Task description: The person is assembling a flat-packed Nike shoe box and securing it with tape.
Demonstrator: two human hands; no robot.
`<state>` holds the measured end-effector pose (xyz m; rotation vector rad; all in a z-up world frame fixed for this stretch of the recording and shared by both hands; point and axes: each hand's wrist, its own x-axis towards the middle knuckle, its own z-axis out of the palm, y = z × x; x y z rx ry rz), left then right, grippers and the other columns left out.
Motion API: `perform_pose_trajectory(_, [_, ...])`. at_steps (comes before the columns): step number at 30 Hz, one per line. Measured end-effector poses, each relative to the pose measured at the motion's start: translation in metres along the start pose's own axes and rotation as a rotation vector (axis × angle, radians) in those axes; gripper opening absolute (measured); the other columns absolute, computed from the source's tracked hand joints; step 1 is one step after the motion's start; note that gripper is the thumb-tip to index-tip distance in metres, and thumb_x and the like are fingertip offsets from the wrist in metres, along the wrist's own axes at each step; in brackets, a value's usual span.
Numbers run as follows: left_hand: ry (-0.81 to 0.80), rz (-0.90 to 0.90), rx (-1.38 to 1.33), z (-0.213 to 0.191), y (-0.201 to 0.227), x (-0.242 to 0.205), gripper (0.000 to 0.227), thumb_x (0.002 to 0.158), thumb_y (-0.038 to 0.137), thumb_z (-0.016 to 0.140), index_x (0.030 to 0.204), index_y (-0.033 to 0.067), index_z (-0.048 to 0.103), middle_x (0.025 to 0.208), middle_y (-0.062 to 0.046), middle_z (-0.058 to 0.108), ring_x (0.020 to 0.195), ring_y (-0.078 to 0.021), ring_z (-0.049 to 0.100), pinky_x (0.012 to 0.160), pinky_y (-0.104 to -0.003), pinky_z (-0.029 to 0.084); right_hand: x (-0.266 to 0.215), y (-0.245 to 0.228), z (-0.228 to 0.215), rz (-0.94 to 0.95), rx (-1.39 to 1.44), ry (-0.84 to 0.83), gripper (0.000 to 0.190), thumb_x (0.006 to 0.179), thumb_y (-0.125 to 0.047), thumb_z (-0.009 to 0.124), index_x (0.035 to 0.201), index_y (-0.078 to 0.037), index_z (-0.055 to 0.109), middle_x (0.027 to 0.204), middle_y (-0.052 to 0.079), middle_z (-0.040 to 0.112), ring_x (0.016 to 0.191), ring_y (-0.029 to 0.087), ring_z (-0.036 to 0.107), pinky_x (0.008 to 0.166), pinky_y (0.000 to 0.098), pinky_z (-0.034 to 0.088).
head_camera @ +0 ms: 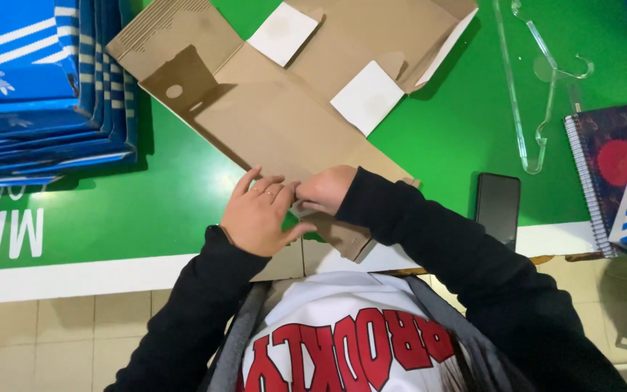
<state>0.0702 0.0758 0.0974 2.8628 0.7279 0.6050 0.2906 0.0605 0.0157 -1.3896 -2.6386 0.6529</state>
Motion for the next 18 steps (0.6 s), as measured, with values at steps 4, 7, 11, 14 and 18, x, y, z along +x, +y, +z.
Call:
perform_pose_trajectory(4, [0.046, -0.067, 0.027, 0.021, -0.006, -0.014, 0.024, 0.084, 0.031, 0.08, 0.094, 0.0105, 0.073, 0.081, -0.005, 0.067, 0.091, -0.0254, 0.064, 0.104, -0.05, 0.044, -0.025, 0.02, -0.031, -0.12, 0.229, 0.179, 0.022, 0.096, -0.025, 0.065, 0.113, -0.012, 0.068, 0.103, 0.012, 0.07, 0.095, 0.034, 0.069, 0.082, 0.0436, 0.055])
perform_pose_trajectory(7, [0.166, -0.044, 0.036, 0.025, -0.008, -0.016, 0.012, 0.087, 0.023, 0.079, 0.088, 0.0123, 0.074, 0.079, -0.003, 0.066, 0.088, -0.0234, 0.062, 0.102, -0.048, 0.044, -0.074, 0.054, -0.046, 0.134, 0.212, 0.391, 0.034, 0.094, -0.003, 0.056, 0.125, -0.011, 0.066, 0.118, 0.014, 0.07, 0.107, 0.034, 0.066, 0.09, 0.0421, 0.054])
perform_pose_trajectory(11, [0.197, -0.031, 0.036, 0.027, -0.013, -0.014, 0.011, 0.087, 0.02, 0.079, 0.085, 0.011, 0.073, 0.078, -0.002, 0.066, 0.088, -0.0233, 0.062, 0.102, -0.048, 0.044, -0.135, 0.091, -0.013, 0.318, -0.032, 0.278, 0.061, 0.076, 0.008, 0.056, 0.13, -0.017, 0.067, 0.135, 0.018, 0.061, 0.124, 0.038, 0.058, 0.101, 0.045, 0.05])
perform_pose_trajectory(14, [0.17, -0.024, 0.029, 0.026, -0.016, -0.012, 0.013, 0.087, 0.02, 0.079, 0.082, 0.0107, 0.071, 0.078, -0.002, 0.066, 0.088, -0.0231, 0.062, 0.102, -0.048, 0.044, -0.15, 0.081, 0.006, 0.324, -0.203, 0.173, 0.079, 0.064, 0.007, 0.06, 0.138, -0.022, 0.066, 0.149, 0.022, 0.052, 0.133, 0.044, 0.048, 0.103, 0.054, 0.044])
perform_pose_trajectory(18, [0.138, -0.002, 0.053, 0.023, -0.027, -0.011, 0.013, 0.087, 0.02, 0.079, 0.082, 0.0103, 0.071, 0.079, -0.002, 0.067, 0.09, -0.0228, 0.062, 0.102, -0.047, 0.044, -0.152, 0.07, 0.029, 0.178, -0.354, 0.342, 0.038, 0.086, -0.019, 0.067, 0.123, -0.026, 0.069, 0.14, 0.005, 0.062, 0.136, 0.029, 0.052, 0.114, 0.0604, 0.037])
